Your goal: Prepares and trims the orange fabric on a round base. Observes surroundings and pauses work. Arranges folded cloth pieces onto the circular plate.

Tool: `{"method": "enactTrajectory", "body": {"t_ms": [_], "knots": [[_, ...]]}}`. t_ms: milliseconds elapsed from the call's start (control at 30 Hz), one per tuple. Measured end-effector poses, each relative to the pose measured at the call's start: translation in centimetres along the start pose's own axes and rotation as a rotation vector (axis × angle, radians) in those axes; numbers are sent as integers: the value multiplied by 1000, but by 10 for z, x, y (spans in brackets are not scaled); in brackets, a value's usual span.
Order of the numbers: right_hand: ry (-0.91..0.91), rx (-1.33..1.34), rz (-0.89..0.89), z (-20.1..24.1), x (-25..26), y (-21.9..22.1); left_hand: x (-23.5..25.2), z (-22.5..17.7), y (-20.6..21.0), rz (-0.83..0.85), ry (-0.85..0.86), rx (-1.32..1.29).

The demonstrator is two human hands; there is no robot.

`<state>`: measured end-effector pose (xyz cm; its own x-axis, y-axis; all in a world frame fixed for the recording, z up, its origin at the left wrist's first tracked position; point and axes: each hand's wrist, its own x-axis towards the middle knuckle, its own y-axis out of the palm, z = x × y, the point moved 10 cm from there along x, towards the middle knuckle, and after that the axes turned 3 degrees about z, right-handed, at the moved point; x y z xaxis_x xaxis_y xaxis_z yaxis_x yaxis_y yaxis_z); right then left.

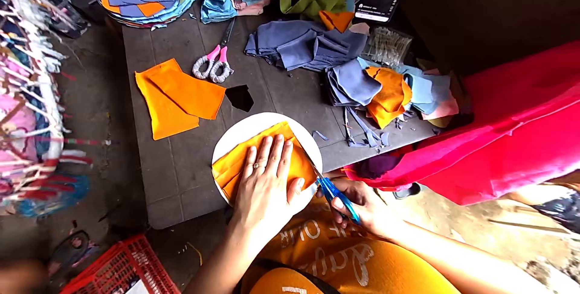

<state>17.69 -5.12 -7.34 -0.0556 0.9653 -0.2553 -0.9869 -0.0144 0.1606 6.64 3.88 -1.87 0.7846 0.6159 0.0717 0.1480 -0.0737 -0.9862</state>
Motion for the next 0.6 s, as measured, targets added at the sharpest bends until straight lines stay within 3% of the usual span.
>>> {"method": "enactTrajectory", "body": {"t_ms": [600], "knots": [[-22,-130,-55,1,-5,-4,-2,-2,1,-6,15,10]]}}
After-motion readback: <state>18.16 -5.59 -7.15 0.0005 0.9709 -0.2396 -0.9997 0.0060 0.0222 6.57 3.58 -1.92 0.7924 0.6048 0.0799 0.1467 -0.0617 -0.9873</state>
